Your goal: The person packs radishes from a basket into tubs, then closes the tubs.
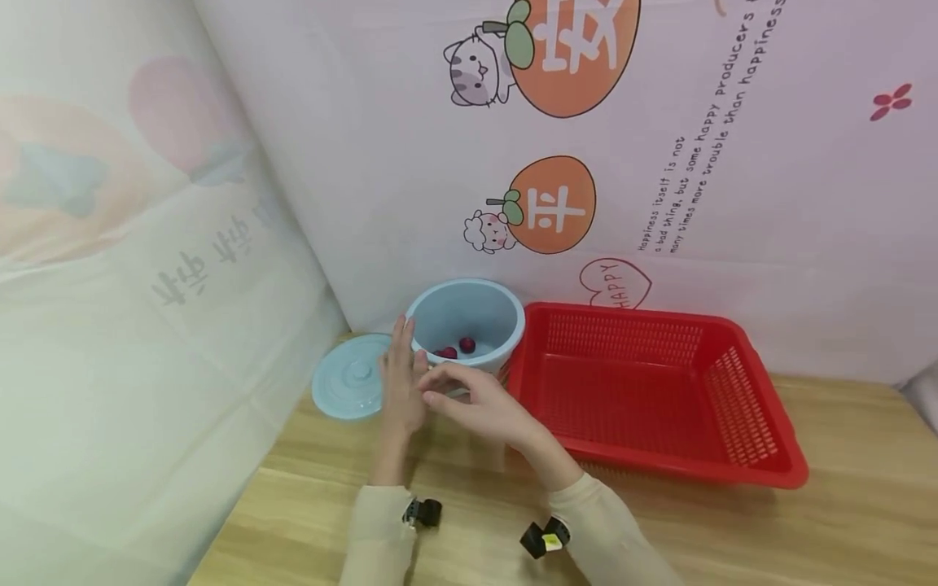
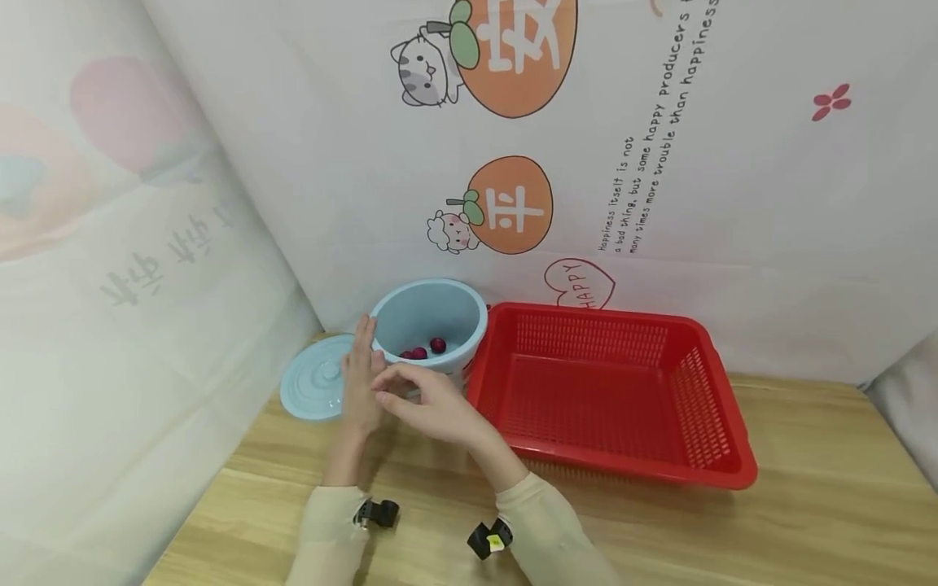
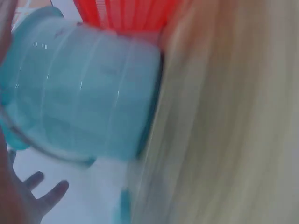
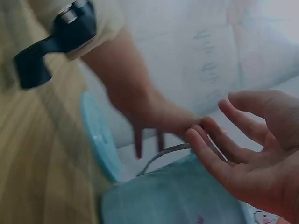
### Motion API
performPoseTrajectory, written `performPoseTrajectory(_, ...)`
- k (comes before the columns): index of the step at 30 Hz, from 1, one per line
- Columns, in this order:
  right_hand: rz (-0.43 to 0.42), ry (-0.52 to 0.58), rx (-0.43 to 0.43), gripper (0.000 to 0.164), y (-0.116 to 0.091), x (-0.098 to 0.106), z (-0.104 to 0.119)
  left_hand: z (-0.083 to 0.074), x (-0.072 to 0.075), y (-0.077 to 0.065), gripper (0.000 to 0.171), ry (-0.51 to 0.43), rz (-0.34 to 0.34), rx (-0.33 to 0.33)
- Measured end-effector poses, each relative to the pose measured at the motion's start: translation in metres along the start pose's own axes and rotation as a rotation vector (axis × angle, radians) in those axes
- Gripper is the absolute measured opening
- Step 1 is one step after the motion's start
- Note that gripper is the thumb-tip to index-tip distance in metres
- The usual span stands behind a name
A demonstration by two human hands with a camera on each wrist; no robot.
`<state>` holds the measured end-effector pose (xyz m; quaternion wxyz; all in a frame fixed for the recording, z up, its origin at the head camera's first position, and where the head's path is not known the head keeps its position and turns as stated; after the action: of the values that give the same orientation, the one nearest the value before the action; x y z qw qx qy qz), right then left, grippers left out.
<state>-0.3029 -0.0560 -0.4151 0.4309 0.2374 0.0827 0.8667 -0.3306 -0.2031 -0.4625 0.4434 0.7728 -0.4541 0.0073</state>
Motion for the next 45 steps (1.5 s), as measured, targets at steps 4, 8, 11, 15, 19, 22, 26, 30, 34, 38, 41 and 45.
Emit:
performPoseTrajectory(4, 0.025, -0.135, 0.024, 0.030, 0.014, -0.026, -0.012, 0.036, 0.030, 0.007, 0.063, 0.172, 0.133, 0.164)
performPoseTrajectory(8, 0.134, -0.278, -0.042, 0.053, 0.039, -0.056, -0.028, 0.087, 0.060, 0.013, 0.074, 0.401, 0.299, 0.295)
performPoseTrajectory(11, 0.166, -0.321, -0.178, 0.066, 0.059, -0.074, -0.049, 0.124, 0.072, 0.008, 0.080, 0.508, 0.428, 0.373)
performPoseTrajectory(15, 0.149, -0.369, -0.305, 0.073, 0.075, -0.100, -0.084, 0.157, 0.076, -0.010, 0.085, 0.543, 0.551, 0.492)
performPoseTrajectory(19, 0.145, -0.452, -0.350, 0.073, 0.081, -0.115, -0.112, 0.164, 0.067, -0.016, 0.086, 0.552, 0.573, 0.547)
performPoseTrajectory(22, 0.158, -0.501, -0.379, 0.071, 0.083, -0.114, -0.116, 0.160, 0.062, -0.011, 0.084, 0.560, 0.547, 0.546)
performPoseTrajectory(26, 0.139, -0.485, -0.407, 0.070, 0.090, -0.108, -0.112, 0.156, 0.058, -0.007, 0.081, 0.552, 0.528, 0.553)
performPoseTrajectory(30, 0.069, -0.419, -0.435, 0.070, 0.100, -0.099, -0.115, 0.161, 0.052, -0.005, 0.079, 0.503, 0.489, 0.571)
performPoseTrajectory(34, 0.039, -0.315, -0.442, 0.072, 0.106, -0.092, -0.117, 0.166, 0.050, -0.003, 0.079, 0.458, 0.438, 0.556)
performPoseTrajectory(38, 0.044, -0.100, -0.448, 0.073, 0.106, -0.093, -0.113, 0.170, 0.058, -0.002, 0.079, 0.403, 0.383, 0.540)
performPoseTrajectory(41, 0.005, 0.051, -0.458, 0.070, 0.103, -0.097, -0.111, 0.169, 0.067, -0.002, 0.079, 0.356, 0.349, 0.535)
performPoseTrajectory(45, -0.100, 0.139, -0.472, 0.064, 0.098, -0.103, -0.110, 0.163, 0.080, -0.008, 0.074, 0.326, 0.351, 0.530)
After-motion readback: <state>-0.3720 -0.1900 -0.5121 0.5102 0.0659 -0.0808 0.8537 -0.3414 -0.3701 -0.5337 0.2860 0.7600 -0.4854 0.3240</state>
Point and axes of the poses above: each hand's wrist, its own y-axis towards the middle knuckle, its own x-axis out of the back of the hand, z = x × y, the point moved 7 cm from there along y, towards the middle knuckle, and after that the axes turned 5 degrees about -z, right-handed, at the moved point
